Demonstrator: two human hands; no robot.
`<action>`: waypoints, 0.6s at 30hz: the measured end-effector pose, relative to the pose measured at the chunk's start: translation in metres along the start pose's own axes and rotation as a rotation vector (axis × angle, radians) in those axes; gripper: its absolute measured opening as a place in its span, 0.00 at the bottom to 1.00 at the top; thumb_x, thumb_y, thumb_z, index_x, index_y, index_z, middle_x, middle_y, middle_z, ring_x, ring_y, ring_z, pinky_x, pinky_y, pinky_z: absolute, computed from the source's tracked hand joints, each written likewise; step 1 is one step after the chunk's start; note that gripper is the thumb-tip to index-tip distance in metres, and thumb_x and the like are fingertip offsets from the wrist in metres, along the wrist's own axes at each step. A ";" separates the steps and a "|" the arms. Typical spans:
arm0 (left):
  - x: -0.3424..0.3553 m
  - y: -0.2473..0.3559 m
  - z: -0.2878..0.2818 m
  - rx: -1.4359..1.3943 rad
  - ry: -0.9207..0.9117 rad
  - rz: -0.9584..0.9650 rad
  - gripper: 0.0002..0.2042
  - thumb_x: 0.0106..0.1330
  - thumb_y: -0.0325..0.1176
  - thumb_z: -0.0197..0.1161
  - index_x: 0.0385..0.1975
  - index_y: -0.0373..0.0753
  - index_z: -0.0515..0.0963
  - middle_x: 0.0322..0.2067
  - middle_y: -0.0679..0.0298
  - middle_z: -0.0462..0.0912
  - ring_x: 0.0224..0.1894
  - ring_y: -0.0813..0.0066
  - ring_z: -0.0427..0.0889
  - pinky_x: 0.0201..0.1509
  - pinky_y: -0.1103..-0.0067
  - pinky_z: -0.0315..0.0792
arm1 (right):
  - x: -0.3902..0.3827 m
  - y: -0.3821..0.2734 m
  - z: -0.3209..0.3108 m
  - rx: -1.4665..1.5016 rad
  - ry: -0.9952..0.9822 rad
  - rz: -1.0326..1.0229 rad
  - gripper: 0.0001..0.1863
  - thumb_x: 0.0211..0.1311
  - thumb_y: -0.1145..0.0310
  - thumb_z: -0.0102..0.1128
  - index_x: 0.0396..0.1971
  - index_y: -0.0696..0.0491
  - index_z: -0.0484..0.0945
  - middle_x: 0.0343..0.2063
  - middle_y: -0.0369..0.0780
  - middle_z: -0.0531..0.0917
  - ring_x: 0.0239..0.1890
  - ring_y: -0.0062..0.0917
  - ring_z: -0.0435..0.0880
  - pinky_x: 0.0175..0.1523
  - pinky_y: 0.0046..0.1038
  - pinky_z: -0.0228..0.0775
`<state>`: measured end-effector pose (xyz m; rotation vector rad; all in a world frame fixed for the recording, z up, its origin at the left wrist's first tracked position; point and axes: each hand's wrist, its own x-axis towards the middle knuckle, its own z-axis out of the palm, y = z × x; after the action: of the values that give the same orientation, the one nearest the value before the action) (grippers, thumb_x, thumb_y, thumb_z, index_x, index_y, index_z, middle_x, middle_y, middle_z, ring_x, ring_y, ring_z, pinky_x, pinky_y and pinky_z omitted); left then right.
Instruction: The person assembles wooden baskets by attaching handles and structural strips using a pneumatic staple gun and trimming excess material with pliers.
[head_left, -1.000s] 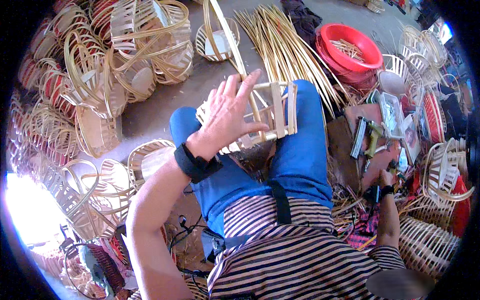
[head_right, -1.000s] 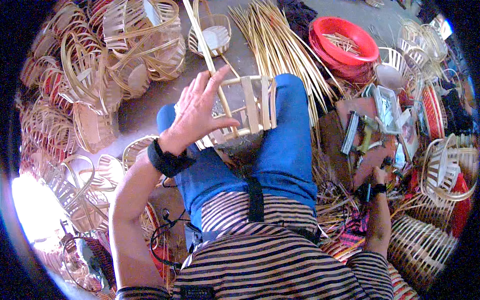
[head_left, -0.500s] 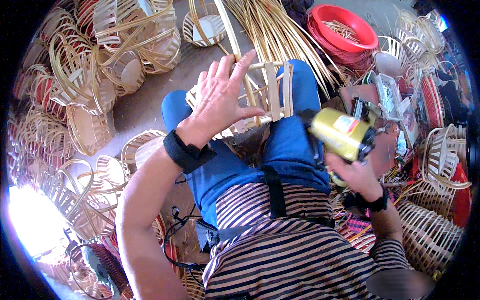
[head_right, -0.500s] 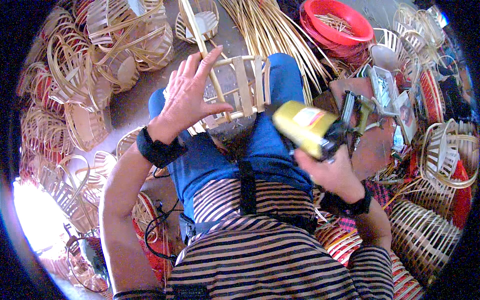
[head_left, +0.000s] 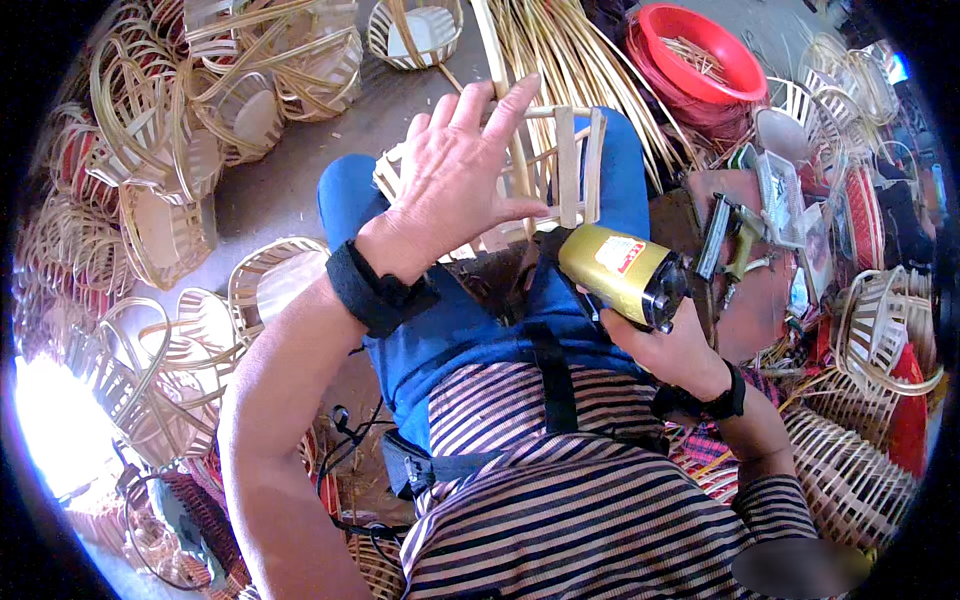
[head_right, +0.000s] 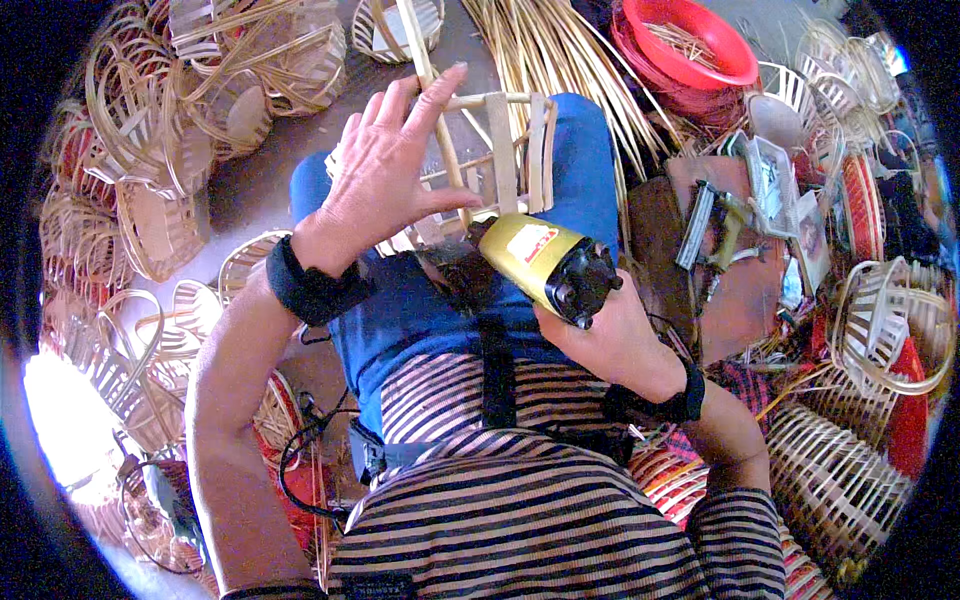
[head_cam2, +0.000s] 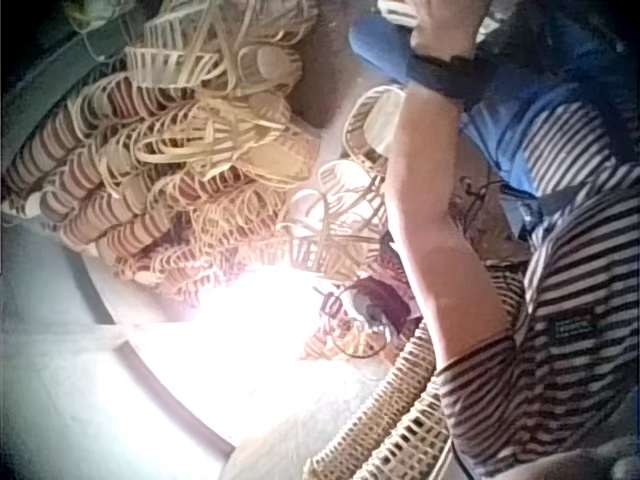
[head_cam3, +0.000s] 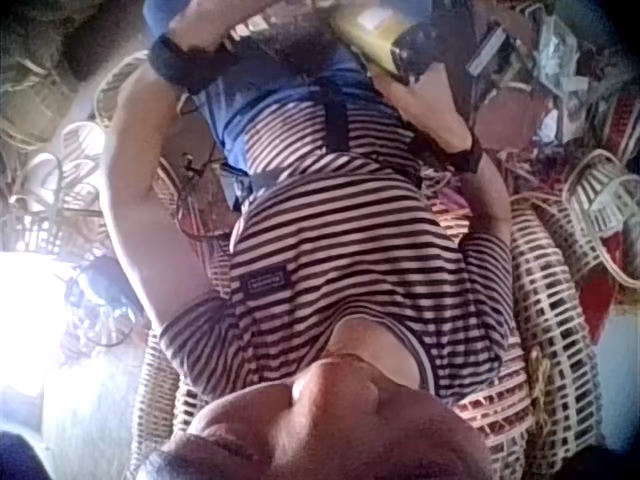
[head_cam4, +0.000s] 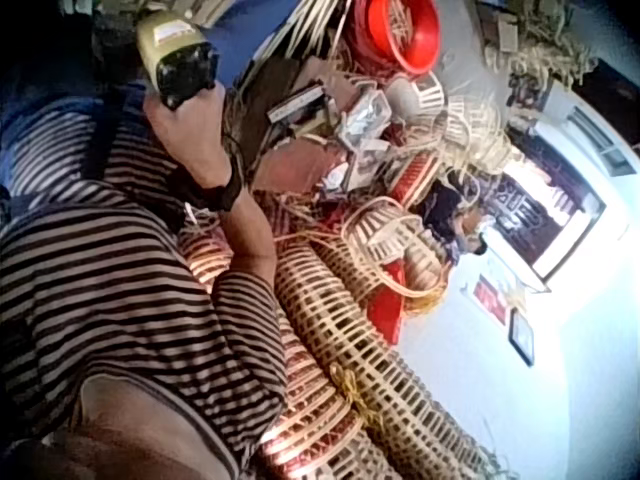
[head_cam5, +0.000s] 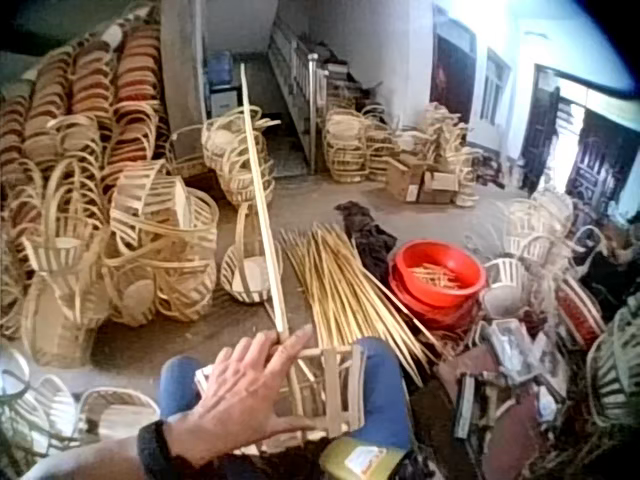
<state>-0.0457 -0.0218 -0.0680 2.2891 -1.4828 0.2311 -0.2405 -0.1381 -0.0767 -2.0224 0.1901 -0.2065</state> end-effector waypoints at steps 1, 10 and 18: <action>0.000 0.001 0.000 0.008 -0.004 -0.010 0.47 0.30 0.50 0.67 0.55 0.49 0.51 0.43 0.54 0.62 0.44 0.56 0.64 0.46 0.67 0.59 | 0.000 0.000 0.000 -0.020 -0.003 -0.014 0.11 0.40 0.74 0.53 0.30 0.58 0.73 0.26 0.44 0.77 0.30 0.34 0.76 0.37 0.29 0.66; 0.002 -0.008 0.001 0.006 -0.023 -0.009 0.48 0.27 0.48 0.68 0.56 0.49 0.50 0.42 0.57 0.64 0.44 0.59 0.64 0.46 0.69 0.59 | 0.007 0.007 0.005 -0.360 -0.095 -0.238 0.09 0.45 0.77 0.50 0.30 0.57 0.73 0.27 0.38 0.78 0.33 0.25 0.76 0.40 0.24 0.65; -0.001 -0.014 -0.008 -0.134 0.032 -0.257 0.51 0.34 0.53 0.66 0.54 0.31 0.45 0.26 0.53 0.74 0.31 0.59 0.73 0.38 0.72 0.65 | -0.006 0.015 -0.008 0.245 0.171 0.167 0.14 0.42 0.76 0.55 0.34 0.60 0.71 0.31 0.40 0.77 0.32 0.23 0.77 0.39 0.23 0.66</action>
<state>-0.0327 -0.0122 -0.0649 2.3250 -1.1372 0.0910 -0.2492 -0.1504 -0.0871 -1.7359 0.4194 -0.2833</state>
